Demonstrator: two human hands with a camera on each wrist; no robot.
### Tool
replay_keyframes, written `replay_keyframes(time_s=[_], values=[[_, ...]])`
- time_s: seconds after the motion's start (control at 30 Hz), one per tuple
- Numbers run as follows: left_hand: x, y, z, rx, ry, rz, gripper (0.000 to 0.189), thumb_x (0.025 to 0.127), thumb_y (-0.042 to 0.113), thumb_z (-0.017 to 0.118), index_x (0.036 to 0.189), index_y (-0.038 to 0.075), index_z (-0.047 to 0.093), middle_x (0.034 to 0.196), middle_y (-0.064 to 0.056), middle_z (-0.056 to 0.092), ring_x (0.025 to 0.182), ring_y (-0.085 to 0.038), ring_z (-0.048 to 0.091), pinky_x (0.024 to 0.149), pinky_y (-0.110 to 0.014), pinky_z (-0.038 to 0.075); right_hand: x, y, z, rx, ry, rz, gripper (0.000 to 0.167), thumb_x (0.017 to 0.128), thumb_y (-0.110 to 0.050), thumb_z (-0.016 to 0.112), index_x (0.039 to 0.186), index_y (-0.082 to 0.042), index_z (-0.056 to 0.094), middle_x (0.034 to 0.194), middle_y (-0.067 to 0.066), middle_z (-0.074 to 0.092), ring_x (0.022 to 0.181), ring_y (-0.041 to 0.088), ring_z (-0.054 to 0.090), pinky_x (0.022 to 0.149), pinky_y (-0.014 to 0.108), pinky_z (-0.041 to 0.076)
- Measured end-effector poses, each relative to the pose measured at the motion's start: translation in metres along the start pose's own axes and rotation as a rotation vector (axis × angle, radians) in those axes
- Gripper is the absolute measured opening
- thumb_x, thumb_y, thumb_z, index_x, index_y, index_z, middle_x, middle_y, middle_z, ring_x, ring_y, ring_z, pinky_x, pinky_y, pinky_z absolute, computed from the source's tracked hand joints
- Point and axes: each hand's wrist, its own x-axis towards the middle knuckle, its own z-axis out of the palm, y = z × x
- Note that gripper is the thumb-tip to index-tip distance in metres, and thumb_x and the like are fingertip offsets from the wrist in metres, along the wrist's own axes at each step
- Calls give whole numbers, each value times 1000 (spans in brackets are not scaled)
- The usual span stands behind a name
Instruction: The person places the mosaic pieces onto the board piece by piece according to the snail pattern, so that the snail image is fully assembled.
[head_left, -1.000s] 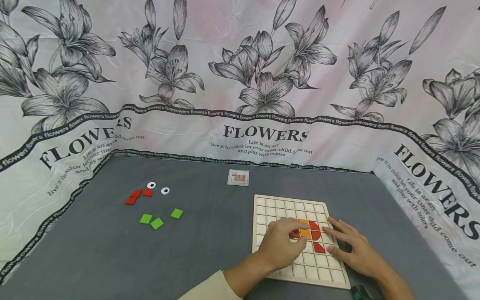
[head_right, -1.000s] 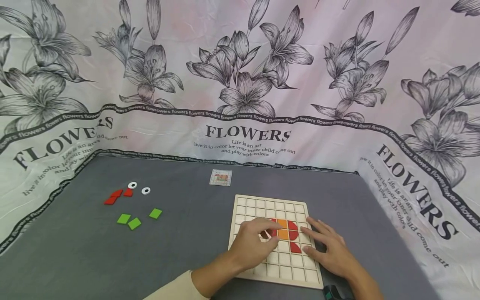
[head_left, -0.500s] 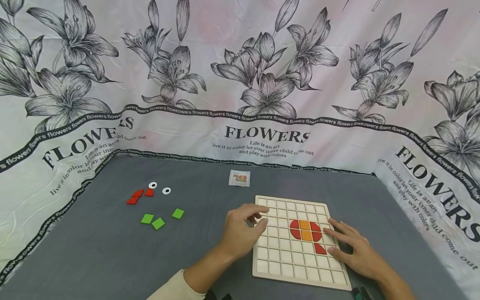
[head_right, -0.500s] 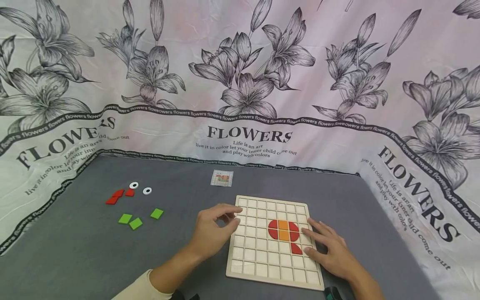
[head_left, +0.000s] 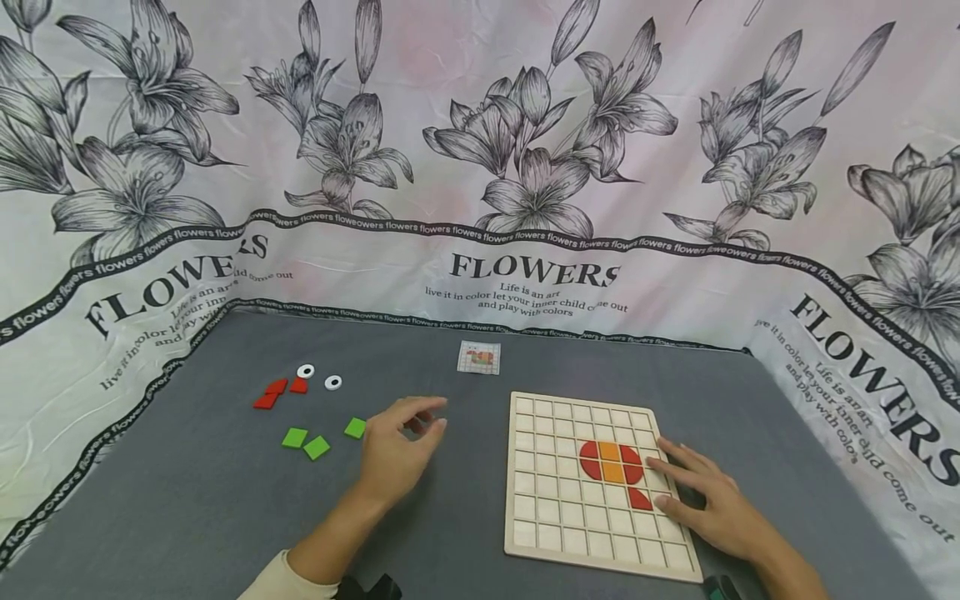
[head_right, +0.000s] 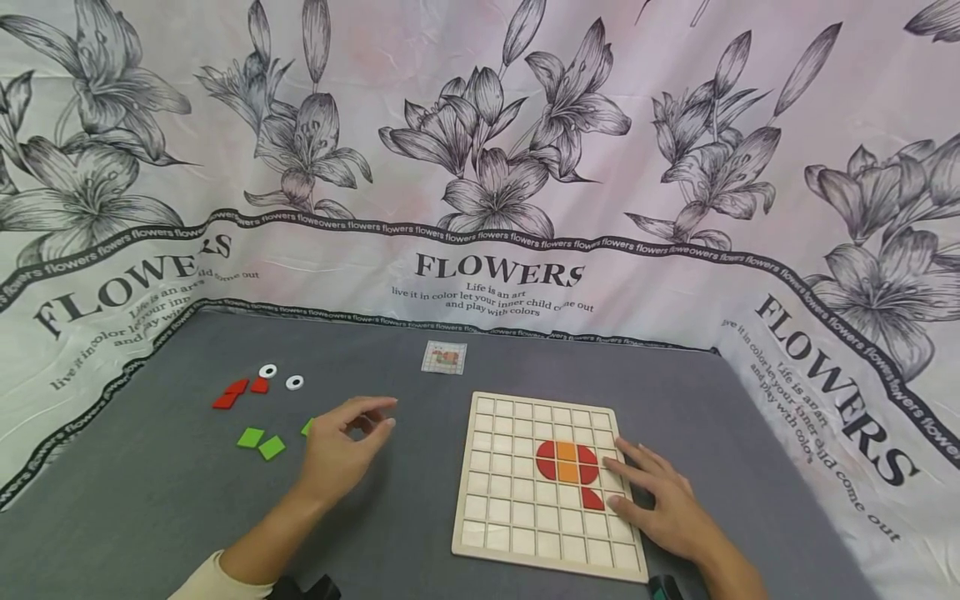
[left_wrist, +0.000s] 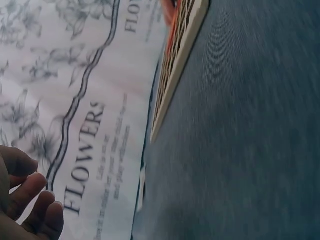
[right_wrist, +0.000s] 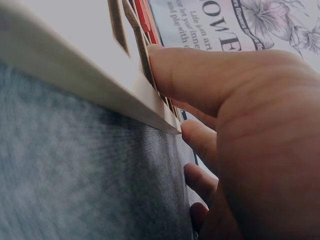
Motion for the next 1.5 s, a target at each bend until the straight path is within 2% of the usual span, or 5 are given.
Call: replay_keyframes(time_s=[0.23, 0.67, 0.93, 1.1, 1.5], values=[[-4, -28, -29, 72, 124, -50, 32, 67, -14, 78, 94, 2, 75, 83, -3, 70, 64, -16, 61, 55, -35, 51, 0, 1, 3, 4, 6, -9, 47, 87, -19, 71, 133, -16, 61, 149, -7, 36, 128, 53, 28, 82, 73, 22], [-14, -54, -51, 188, 205, -296, 30, 72, -9, 77, 99, 1, 74, 84, -13, 68, 67, -30, 59, 59, -23, 46, 0, 1, 3, 4, 7, -6, 47, 88, -20, 71, 134, -14, 60, 149, 5, 38, 128, 53, 28, 82, 74, 20], [-21, -68, -53, 324, 121, -352, 36, 70, -5, 79, 105, 0, 72, 92, -15, 70, 70, -26, 63, 65, -40, 49, -1, 2, 2, 2, 1, 2, 47, 88, -20, 71, 132, -11, 61, 148, 10, 40, 128, 55, 27, 83, 75, 20], [-22, -72, -55, 363, -6, -407, 40, 74, -3, 77, 113, -4, 67, 99, -19, 66, 83, -32, 63, 74, -46, 50, -1, 3, 2, -1, -2, 10, 47, 87, -20, 71, 132, -11, 61, 147, 12, 40, 128, 55, 27, 84, 75, 20], [-22, -74, -58, 378, -75, -315, 44, 71, -10, 74, 113, -3, 67, 99, -17, 68, 93, -40, 57, 82, -53, 44, 0, 2, 3, 4, 10, -6, 47, 87, -19, 72, 133, -14, 61, 147, 11, 40, 128, 55, 27, 84, 74, 21]])
